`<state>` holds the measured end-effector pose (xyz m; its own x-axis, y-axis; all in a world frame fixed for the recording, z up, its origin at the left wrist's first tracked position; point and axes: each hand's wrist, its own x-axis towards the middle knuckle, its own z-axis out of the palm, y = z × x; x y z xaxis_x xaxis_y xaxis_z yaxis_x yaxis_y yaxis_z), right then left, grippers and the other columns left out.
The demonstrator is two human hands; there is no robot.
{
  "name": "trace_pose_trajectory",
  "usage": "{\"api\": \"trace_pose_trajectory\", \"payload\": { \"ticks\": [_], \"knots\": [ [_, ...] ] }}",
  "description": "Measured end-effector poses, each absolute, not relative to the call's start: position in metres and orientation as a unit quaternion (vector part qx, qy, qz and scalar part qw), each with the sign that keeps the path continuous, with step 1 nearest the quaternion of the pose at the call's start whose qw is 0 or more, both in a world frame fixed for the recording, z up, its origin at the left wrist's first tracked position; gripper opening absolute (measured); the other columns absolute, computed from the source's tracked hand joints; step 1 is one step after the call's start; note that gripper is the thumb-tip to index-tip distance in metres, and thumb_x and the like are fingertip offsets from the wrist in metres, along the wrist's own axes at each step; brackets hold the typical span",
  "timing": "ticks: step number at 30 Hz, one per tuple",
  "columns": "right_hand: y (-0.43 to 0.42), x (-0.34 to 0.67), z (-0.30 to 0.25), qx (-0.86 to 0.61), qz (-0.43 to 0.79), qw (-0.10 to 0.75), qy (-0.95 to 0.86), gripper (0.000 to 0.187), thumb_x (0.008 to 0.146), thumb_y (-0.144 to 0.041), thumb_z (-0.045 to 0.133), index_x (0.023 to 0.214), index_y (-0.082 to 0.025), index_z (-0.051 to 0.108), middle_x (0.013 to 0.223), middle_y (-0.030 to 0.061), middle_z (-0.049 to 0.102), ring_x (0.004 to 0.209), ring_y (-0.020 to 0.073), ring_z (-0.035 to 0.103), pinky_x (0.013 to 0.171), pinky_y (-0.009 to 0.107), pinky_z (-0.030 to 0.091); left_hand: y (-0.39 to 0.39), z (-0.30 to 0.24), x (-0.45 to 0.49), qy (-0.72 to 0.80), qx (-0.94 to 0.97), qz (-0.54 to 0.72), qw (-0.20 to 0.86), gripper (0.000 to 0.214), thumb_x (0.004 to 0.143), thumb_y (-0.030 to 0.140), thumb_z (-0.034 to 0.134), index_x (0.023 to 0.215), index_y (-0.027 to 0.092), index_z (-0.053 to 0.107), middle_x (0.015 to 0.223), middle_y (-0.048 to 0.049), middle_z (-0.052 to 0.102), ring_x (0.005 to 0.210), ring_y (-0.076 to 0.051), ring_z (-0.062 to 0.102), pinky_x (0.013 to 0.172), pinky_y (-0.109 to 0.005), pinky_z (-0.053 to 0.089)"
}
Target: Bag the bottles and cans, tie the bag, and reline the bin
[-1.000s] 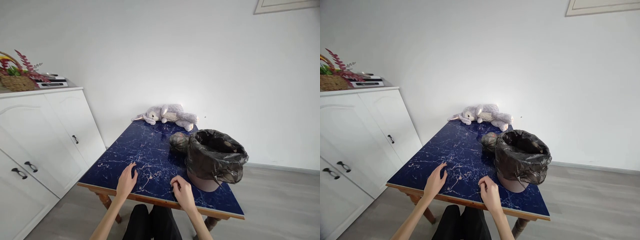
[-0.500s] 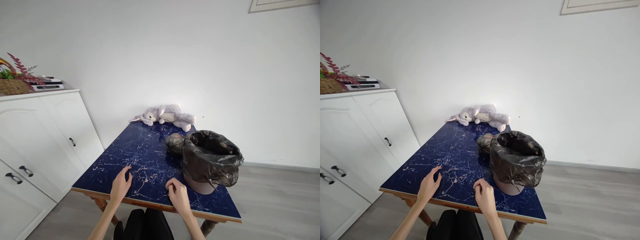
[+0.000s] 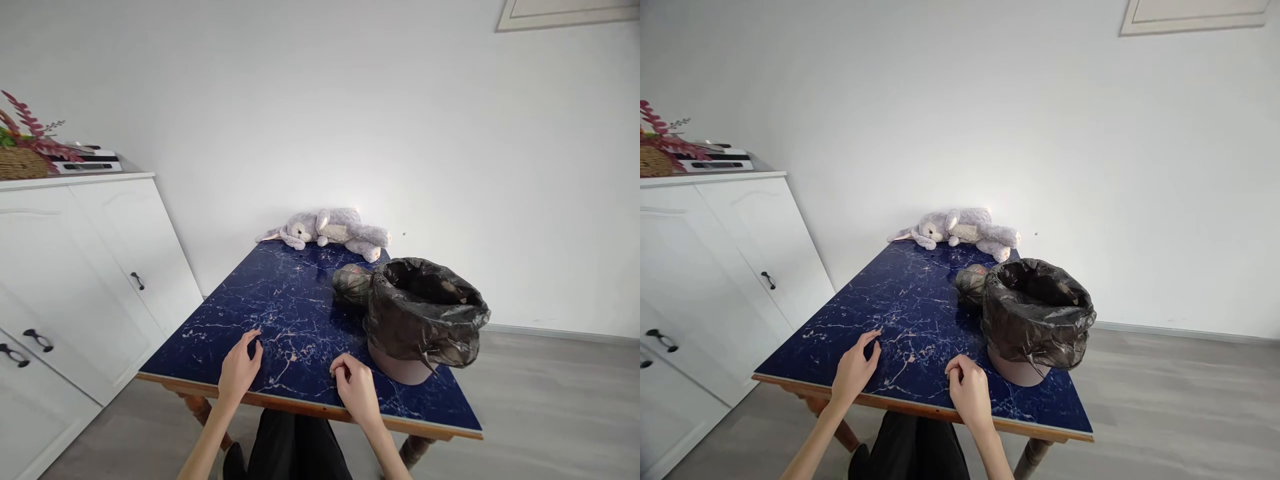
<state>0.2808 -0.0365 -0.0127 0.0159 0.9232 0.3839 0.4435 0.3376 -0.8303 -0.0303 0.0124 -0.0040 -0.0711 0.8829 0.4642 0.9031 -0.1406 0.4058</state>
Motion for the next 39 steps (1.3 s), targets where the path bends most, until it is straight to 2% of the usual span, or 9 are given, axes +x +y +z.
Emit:
{"api": "trace_pose_trajectory", "payload": {
  "ticks": [6,20,33,39],
  "knots": [
    [-0.0352,0.2794,-0.0154,-0.526,0.233,0.485,-0.659,0.028,0.095,-0.019,0.043,0.079,-0.023,0.065,0.073,0.0021,0.07,0.061,0.0188,0.062,0.062,0.027,0.042,0.0119,-0.0065,-0.0309,-0.652,-0.681,-0.332,0.022,0.038,0.103,0.044,0.043,0.131,0.024,0.06,0.129,-0.0086,0.078,0.113,-0.032,0.077,0.092,-0.042,0.063],
    [-0.0373,0.2794,-0.0173,-0.542,0.25,0.472,-0.649,0.028,0.098,-0.022,0.042,0.082,-0.024,0.066,0.077,0.002,0.071,0.065,0.0198,0.064,0.065,0.028,0.041,0.0093,-0.0046,-0.0295,-0.655,-0.675,-0.339,0.013,0.036,0.103,0.044,0.044,0.129,0.025,0.062,0.125,-0.0075,0.08,0.104,-0.03,0.08,0.09,-0.042,0.063],
    [-0.0371,0.2787,-0.0213,-0.552,0.255,0.461,-0.646,0.029,0.099,-0.025,0.041,0.084,-0.024,0.065,0.077,0.0009,0.07,0.066,0.0192,0.063,0.068,0.028,0.041,0.0078,-0.0029,-0.0302,-0.652,-0.68,-0.335,-0.009,0.038,0.104,0.045,0.043,0.13,0.025,0.062,0.128,-0.0069,0.078,0.111,-0.03,0.078,0.087,-0.039,0.063],
    [-0.0365,0.2788,-0.0218,-0.55,0.249,0.466,-0.647,0.029,0.098,-0.024,0.041,0.083,-0.024,0.065,0.079,0.0024,0.071,0.069,0.0201,0.064,0.069,0.029,0.041,0.0092,-0.0046,-0.0306,-0.648,-0.679,-0.344,0.011,0.034,0.103,0.043,0.044,0.126,0.026,0.063,0.124,-0.0056,0.08,0.107,-0.029,0.079,0.087,-0.038,0.062]
  ]
}}
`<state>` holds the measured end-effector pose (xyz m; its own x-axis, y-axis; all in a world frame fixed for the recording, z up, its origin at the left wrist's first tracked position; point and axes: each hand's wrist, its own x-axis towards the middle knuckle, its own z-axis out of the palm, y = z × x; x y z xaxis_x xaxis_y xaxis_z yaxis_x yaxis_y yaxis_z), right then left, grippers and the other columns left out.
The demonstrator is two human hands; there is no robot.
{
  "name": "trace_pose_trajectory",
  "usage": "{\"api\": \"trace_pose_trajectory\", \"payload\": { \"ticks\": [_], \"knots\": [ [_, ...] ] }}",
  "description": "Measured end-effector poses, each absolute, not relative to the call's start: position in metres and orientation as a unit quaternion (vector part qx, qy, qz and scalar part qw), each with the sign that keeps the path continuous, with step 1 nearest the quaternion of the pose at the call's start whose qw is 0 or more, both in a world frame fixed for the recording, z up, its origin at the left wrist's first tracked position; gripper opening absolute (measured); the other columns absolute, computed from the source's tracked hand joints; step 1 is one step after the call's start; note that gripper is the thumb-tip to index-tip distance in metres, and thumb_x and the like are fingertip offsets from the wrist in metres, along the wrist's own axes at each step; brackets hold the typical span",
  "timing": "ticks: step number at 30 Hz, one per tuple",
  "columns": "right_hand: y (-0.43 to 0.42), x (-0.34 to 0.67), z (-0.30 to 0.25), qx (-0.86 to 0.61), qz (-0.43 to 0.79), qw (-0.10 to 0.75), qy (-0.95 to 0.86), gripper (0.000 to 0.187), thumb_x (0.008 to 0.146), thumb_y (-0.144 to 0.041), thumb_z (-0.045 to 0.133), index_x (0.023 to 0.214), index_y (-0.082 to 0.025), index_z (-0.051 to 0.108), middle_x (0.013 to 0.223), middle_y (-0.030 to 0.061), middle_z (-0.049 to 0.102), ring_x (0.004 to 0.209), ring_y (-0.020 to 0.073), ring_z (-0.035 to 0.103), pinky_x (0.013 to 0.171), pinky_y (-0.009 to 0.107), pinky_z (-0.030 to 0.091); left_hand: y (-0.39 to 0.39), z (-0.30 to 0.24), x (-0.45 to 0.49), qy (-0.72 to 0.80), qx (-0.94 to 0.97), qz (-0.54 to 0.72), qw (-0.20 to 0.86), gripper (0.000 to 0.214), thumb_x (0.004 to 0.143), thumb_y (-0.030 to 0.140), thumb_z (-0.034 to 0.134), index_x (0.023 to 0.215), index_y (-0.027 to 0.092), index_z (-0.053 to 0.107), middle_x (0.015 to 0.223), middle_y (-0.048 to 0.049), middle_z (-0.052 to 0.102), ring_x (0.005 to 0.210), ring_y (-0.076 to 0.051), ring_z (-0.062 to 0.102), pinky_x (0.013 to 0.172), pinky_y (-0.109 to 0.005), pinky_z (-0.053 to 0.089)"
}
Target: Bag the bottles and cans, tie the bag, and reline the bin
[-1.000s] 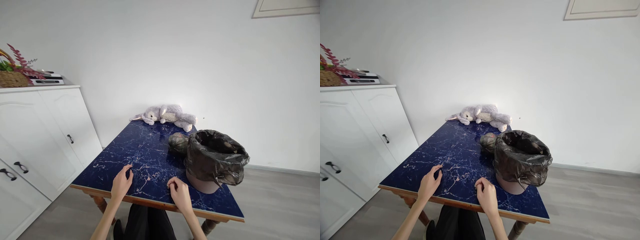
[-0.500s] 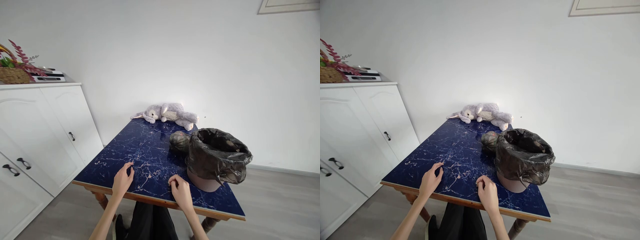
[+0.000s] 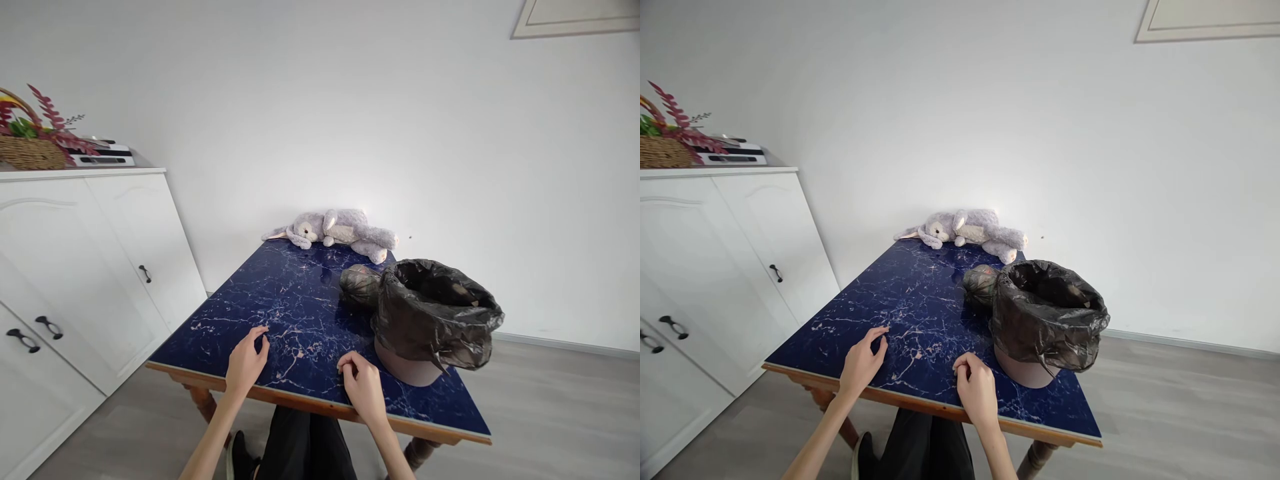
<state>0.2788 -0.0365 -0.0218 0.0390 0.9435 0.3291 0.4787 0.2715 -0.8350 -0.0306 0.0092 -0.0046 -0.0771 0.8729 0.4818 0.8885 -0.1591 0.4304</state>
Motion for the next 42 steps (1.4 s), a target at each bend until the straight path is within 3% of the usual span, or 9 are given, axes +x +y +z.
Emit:
{"api": "trace_pose_trajectory", "payload": {
  "ticks": [16,23,42],
  "knots": [
    [-0.036,0.278,-0.022,-0.556,0.234,0.461,-0.65,0.028,0.098,-0.024,0.041,0.083,-0.024,0.065,0.077,0.0015,0.07,0.068,0.0199,0.064,0.065,0.028,0.04,0.007,0.0,-0.029,-0.65,-0.673,-0.352,0.007,0.031,0.103,0.042,0.045,0.121,0.027,0.064,0.12,-0.0038,0.081,0.103,-0.028,0.08,0.081,-0.035,0.061],
    [-0.035,0.279,-0.022,-0.558,0.235,0.457,-0.652,0.028,0.099,-0.025,0.041,0.084,-0.024,0.065,0.078,0.0019,0.071,0.067,0.0195,0.064,0.065,0.028,0.041,0.007,0.001,-0.029,-0.641,-0.675,-0.364,0.011,0.034,0.102,0.045,0.046,0.121,0.027,0.067,0.119,-0.0055,0.081,0.088,-0.026,0.081,0.071,-0.032,0.062],
    [-0.036,0.278,-0.021,-0.555,0.217,0.46,-0.658,0.03,0.098,-0.025,0.04,0.083,-0.024,0.065,0.076,0.0024,0.071,0.064,0.0197,0.065,0.064,0.028,0.042,0.005,0.004,-0.027,-0.647,-0.671,-0.361,0.004,0.033,0.101,0.045,0.046,0.12,0.027,0.067,0.121,-0.0042,0.081,0.091,-0.028,0.081,0.075,-0.035,0.062]
  ]
}}
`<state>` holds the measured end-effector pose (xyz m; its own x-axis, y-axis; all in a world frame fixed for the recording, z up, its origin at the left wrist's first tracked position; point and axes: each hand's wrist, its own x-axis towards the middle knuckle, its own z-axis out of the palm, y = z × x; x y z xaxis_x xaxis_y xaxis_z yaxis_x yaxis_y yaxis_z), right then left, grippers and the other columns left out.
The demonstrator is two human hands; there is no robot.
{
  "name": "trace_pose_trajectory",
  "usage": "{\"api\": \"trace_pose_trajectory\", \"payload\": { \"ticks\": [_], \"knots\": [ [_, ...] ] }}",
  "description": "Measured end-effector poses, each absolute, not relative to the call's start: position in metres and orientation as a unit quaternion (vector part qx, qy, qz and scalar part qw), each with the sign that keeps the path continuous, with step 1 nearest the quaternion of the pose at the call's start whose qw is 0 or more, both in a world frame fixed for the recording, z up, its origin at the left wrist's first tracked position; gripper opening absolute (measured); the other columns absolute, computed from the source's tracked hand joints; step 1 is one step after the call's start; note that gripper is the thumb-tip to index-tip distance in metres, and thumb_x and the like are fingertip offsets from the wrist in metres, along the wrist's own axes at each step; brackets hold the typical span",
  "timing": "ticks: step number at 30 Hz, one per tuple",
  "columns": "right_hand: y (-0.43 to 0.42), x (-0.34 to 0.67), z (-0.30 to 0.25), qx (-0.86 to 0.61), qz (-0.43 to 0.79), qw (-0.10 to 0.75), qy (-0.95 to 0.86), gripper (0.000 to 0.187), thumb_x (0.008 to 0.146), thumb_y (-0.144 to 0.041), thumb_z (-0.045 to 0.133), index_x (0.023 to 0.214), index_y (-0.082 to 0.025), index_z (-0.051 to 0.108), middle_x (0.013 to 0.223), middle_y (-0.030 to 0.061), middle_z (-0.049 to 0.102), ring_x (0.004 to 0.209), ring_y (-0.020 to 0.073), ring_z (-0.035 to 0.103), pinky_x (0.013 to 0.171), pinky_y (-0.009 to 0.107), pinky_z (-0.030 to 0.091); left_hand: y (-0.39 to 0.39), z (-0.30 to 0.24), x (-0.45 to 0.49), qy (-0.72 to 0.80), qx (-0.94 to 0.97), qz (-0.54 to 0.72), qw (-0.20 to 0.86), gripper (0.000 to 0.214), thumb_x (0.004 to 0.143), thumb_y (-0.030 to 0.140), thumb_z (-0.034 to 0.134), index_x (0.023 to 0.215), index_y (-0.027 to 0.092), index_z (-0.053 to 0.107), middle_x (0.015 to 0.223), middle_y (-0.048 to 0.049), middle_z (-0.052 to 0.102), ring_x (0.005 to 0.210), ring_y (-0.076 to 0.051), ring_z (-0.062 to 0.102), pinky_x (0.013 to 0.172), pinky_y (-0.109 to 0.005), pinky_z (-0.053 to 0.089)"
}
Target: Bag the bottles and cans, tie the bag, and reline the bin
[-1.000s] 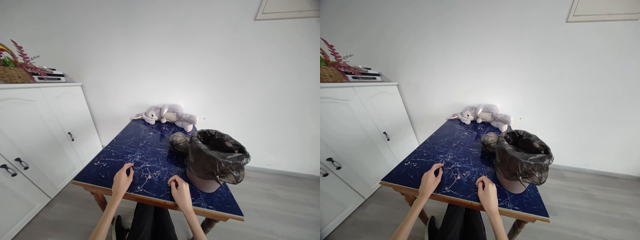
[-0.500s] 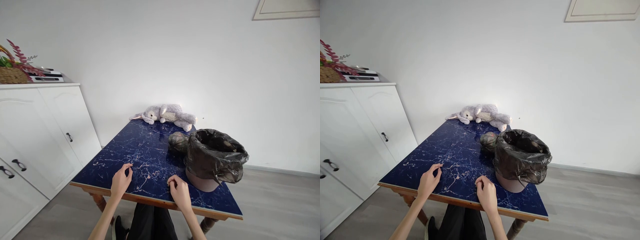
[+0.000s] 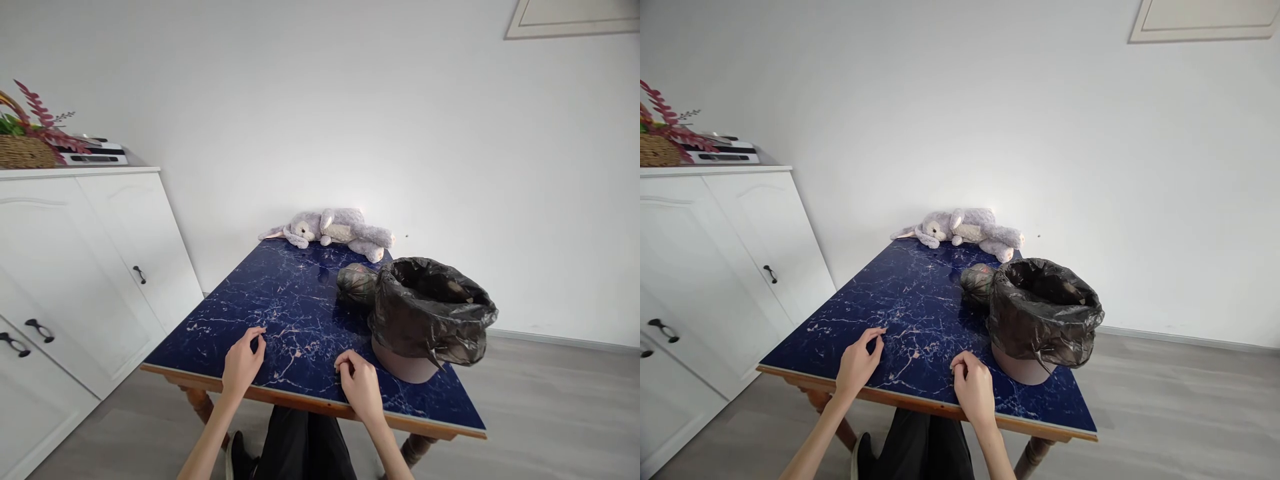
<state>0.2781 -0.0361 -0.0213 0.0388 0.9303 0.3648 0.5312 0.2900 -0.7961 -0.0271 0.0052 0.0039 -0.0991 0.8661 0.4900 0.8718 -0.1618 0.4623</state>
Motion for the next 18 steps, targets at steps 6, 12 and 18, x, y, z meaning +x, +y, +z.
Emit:
{"api": "trace_pose_trajectory", "payload": {
  "ticks": [6,12,18],
  "knots": [
    [-0.034,0.277,-0.023,-0.542,0.183,0.431,-0.698,0.025,0.097,-0.022,0.042,0.087,-0.024,0.065,0.083,0.0032,0.072,0.073,0.0203,0.07,0.07,0.029,0.048,0.005,0.004,-0.028,-0.645,-0.673,-0.361,0.007,0.032,0.101,0.043,0.047,0.12,0.027,0.067,0.118,-0.0048,0.082,0.099,-0.028,0.08,0.079,-0.035,0.062],
    [0.008,0.266,0.005,-0.562,0.037,0.366,-0.741,0.041,0.09,-0.01,0.044,0.126,-0.016,0.063,0.128,0.0178,0.064,0.111,0.0295,0.068,0.091,0.039,0.055,0.005,0.002,-0.029,-0.652,-0.67,-0.355,-0.004,0.032,0.102,0.044,0.044,0.121,0.027,0.065,0.121,-0.0045,0.081,0.1,-0.028,0.08,0.079,-0.036,0.062],
    [0.082,0.261,0.051,-0.64,-0.12,0.245,-0.718,0.081,0.081,-0.006,0.061,0.16,-0.005,0.041,0.166,0.0326,0.031,0.157,0.049,0.023,0.123,0.071,0.019,0.007,-0.001,-0.029,-0.654,-0.662,-0.366,-0.002,0.03,0.102,0.04,0.044,0.117,0.027,0.066,0.118,-0.0043,0.082,0.105,-0.028,0.079,0.087,-0.037,0.061]
  ]
}}
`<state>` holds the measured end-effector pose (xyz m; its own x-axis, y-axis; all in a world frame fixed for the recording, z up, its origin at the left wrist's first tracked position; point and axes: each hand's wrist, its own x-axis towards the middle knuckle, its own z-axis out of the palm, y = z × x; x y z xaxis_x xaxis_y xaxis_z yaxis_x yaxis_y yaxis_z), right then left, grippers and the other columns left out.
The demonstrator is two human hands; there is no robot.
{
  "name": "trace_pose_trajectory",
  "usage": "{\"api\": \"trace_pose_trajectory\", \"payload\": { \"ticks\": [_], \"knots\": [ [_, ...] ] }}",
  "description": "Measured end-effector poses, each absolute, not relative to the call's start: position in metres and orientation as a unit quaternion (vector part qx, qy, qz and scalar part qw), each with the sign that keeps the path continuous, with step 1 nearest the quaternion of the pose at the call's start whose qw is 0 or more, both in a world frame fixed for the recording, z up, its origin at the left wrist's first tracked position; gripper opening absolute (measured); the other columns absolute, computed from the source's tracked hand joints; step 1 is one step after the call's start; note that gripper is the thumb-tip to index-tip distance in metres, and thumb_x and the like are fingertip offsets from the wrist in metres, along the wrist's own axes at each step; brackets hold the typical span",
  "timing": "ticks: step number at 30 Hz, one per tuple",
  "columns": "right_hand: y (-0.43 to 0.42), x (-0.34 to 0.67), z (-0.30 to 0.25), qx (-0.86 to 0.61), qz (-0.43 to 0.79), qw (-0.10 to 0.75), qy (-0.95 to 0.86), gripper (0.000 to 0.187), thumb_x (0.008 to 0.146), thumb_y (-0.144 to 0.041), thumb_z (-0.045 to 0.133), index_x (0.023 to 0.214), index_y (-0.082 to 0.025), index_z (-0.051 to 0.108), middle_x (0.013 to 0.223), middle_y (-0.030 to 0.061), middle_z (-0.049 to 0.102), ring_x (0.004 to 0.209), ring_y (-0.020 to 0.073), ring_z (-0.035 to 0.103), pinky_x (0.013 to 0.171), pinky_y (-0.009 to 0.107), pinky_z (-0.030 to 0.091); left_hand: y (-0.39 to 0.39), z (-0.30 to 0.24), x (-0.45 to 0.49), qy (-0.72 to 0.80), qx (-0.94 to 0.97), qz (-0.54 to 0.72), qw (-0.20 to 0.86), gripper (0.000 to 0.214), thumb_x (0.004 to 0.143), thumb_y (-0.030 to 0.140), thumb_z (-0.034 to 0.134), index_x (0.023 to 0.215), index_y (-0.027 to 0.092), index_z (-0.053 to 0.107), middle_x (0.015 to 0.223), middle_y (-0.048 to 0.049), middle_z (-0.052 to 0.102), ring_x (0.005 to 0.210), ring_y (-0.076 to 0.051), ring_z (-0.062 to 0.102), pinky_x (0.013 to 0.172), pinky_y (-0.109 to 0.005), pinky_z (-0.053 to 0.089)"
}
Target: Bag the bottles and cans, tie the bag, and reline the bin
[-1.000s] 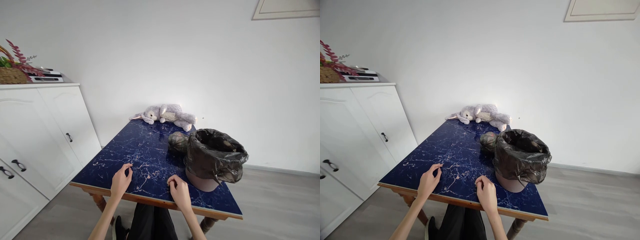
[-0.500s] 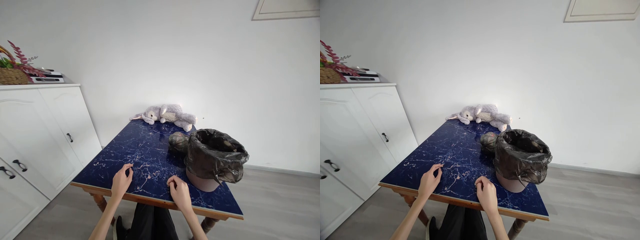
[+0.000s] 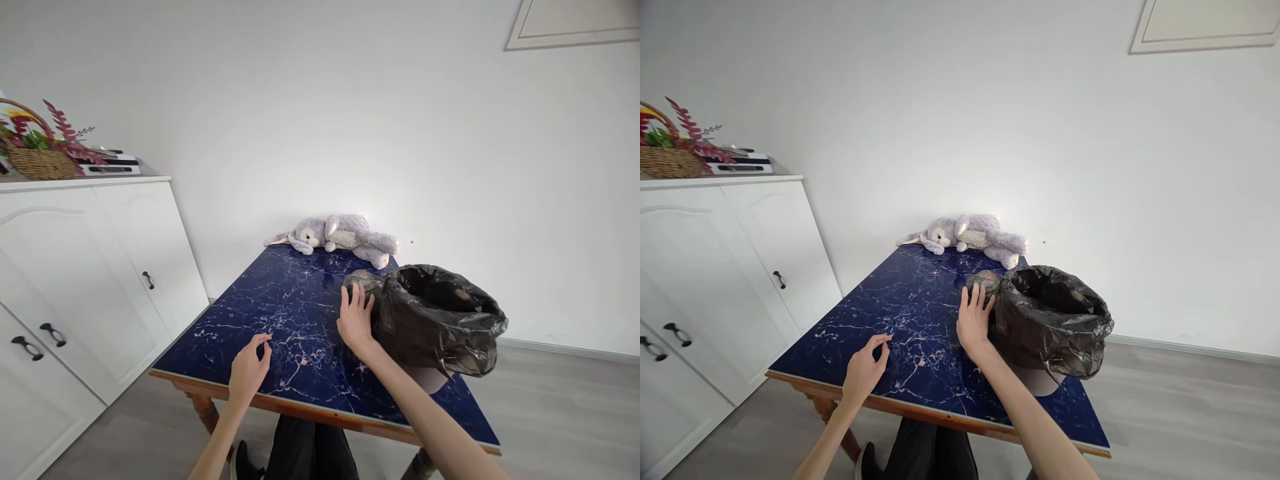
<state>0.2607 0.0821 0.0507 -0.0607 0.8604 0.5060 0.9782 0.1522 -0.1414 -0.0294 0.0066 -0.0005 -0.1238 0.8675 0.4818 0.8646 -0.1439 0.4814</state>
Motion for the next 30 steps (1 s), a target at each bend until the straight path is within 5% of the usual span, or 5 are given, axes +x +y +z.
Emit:
{"api": "trace_pose_trajectory", "payload": {
  "ticks": [5,14,21,26,30],
  "knots": [
    [0.124,0.269,0.06,-0.698,-0.123,0.215,-0.672,0.077,0.089,-0.007,0.056,0.163,-0.007,0.037,0.166,0.0359,0.031,0.158,0.0491,0.023,0.117,0.072,0.024,0.005,0.001,-0.029,0.652,0.667,0.361,0.006,0.032,0.102,0.043,0.045,0.12,0.028,0.067,0.12,-0.0046,0.081,0.101,-0.029,0.08,0.087,-0.038,0.062],
    [0.141,0.274,0.068,-0.659,-0.113,0.204,-0.715,0.055,0.089,-0.008,0.06,0.143,-0.014,0.059,0.128,0.0245,0.066,0.121,0.0366,0.06,0.116,0.07,0.022,0.005,-0.002,-0.032,0.646,0.663,0.379,0.002,0.033,0.101,0.044,0.045,0.118,0.028,0.069,0.117,-0.0048,0.082,0.098,-0.028,0.08,0.085,-0.037,0.063],
    [0.098,0.226,0.074,-0.484,-0.086,0.22,-0.843,0.066,0.094,-0.028,0.072,0.156,-0.019,0.049,0.142,0.0176,0.064,0.134,0.0303,0.058,0.118,0.047,0.039,0.004,-0.002,-0.031,0.644,0.661,0.384,0.003,0.033,0.1,0.045,0.046,0.117,0.031,0.071,0.115,-0.0046,0.082,0.1,-0.029,0.08,0.084,-0.037,0.064],
    [0.058,0.215,0.083,-0.357,-0.048,0.337,-0.87,0.058,0.109,-0.043,0.049,0.164,-0.026,0.039,0.161,0.0113,0.051,0.155,0.0268,0.039,0.131,0.051,0.027,0.004,-0.002,-0.031,0.65,0.659,0.378,0.003,0.033,0.1,0.044,0.046,0.117,0.029,0.07,0.113,-0.0047,0.082,0.097,-0.028,0.08,0.083,-0.037,0.064],
    [0.058,0.239,0.071,-0.446,0.041,0.465,-0.764,0.054,0.113,-0.044,0.035,0.161,-0.022,0.044,0.163,0.0141,0.048,0.155,0.0284,0.04,0.129,0.053,0.031,0.004,-0.002,-0.031,0.65,0.661,0.374,0.004,0.031,0.101,0.044,0.045,0.117,0.029,0.068,0.114,-0.0037,0.082,0.097,-0.028,0.08,0.084,-0.037,0.063]
  ]
}}
